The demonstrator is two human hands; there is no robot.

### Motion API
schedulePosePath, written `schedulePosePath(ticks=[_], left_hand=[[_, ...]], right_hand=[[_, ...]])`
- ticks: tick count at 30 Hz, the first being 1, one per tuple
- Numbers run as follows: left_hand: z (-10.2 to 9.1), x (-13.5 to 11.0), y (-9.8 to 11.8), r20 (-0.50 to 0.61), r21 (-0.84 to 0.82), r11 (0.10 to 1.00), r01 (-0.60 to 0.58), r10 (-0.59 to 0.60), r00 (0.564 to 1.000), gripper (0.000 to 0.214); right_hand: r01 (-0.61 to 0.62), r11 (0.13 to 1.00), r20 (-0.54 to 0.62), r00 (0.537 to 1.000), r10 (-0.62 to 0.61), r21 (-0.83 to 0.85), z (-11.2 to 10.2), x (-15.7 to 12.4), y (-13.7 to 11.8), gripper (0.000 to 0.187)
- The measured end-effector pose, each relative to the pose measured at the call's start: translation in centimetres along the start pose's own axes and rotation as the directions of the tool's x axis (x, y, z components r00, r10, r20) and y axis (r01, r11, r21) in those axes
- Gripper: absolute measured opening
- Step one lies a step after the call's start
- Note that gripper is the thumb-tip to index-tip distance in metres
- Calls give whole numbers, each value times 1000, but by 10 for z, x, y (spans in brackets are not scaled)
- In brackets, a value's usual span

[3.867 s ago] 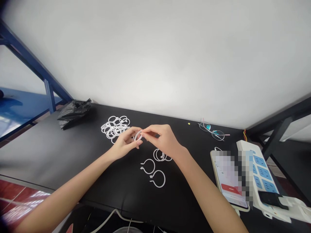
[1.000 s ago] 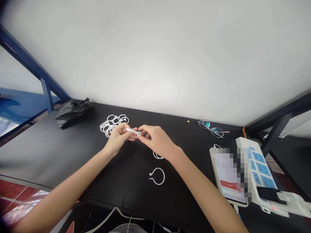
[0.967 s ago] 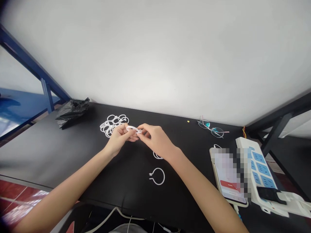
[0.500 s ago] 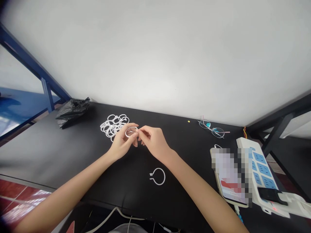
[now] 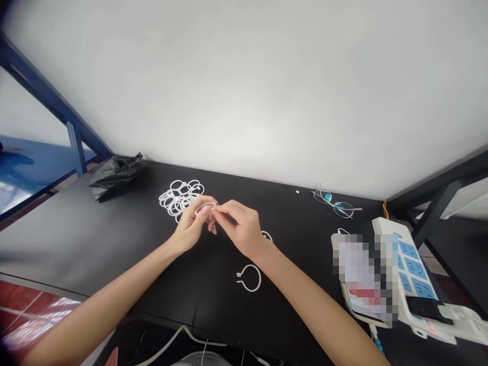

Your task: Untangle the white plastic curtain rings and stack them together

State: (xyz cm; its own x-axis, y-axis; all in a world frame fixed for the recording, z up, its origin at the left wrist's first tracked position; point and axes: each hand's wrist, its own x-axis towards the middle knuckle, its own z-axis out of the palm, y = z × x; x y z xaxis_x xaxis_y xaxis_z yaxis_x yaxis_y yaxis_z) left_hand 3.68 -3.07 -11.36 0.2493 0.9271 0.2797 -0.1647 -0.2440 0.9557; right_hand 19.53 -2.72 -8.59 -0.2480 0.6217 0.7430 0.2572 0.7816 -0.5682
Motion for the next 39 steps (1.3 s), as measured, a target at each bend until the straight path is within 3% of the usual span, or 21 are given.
schedulePosePath(ticks=[7, 16, 20, 23, 25, 27, 29, 31, 35, 39], left_hand=[[1, 1, 2, -15, -9, 999, -33, 33, 999, 27], [0, 0, 4, 20, -12, 1000, -11, 11, 1000, 25], [1, 0, 8, 27, 25, 1000, -12, 11, 1000, 25], [-9, 4, 12, 36, 214, 974, -77, 71, 997, 25], [-22, 10, 13, 54, 467, 867, -172, 165, 985, 27], [-38, 16, 12, 102, 710, 662, -241, 243, 965, 32], [-52, 21, 7, 160, 845, 466, -260, 244, 957, 36], [-62, 23, 0, 203, 910, 326, -256, 188, 961, 39], [-66, 24, -12, 200, 954, 195, -228, 152, 968, 40], [-65, 23, -23, 186, 958, 191, -213, 146, 972, 33]], right_hand=[[-119, 993, 30, 992, 119, 13, 0, 0, -1, 15], [-149, 985, -12, 988, 151, 89, 2, -7, -2, 16], [-299, 921, 51, 954, 295, 249, 3, -7, -1, 14], [-408, 861, 111, 913, 393, 305, -1, -2, 1, 21], [-437, 855, 98, 899, 428, 279, -8, 4, 2, 32], [-448, 865, 40, 891, 451, 223, -17, 13, 0, 35], [-430, 886, -26, 897, 440, 173, -28, 23, -4, 30], [-403, 905, -55, 909, 413, 137, -38, 31, -13, 24], [-421, 906, -51, 904, 423, 49, -54, 40, -33, 19], [-482, 874, 61, 873, 485, -57, -65, 29, -51, 23]])
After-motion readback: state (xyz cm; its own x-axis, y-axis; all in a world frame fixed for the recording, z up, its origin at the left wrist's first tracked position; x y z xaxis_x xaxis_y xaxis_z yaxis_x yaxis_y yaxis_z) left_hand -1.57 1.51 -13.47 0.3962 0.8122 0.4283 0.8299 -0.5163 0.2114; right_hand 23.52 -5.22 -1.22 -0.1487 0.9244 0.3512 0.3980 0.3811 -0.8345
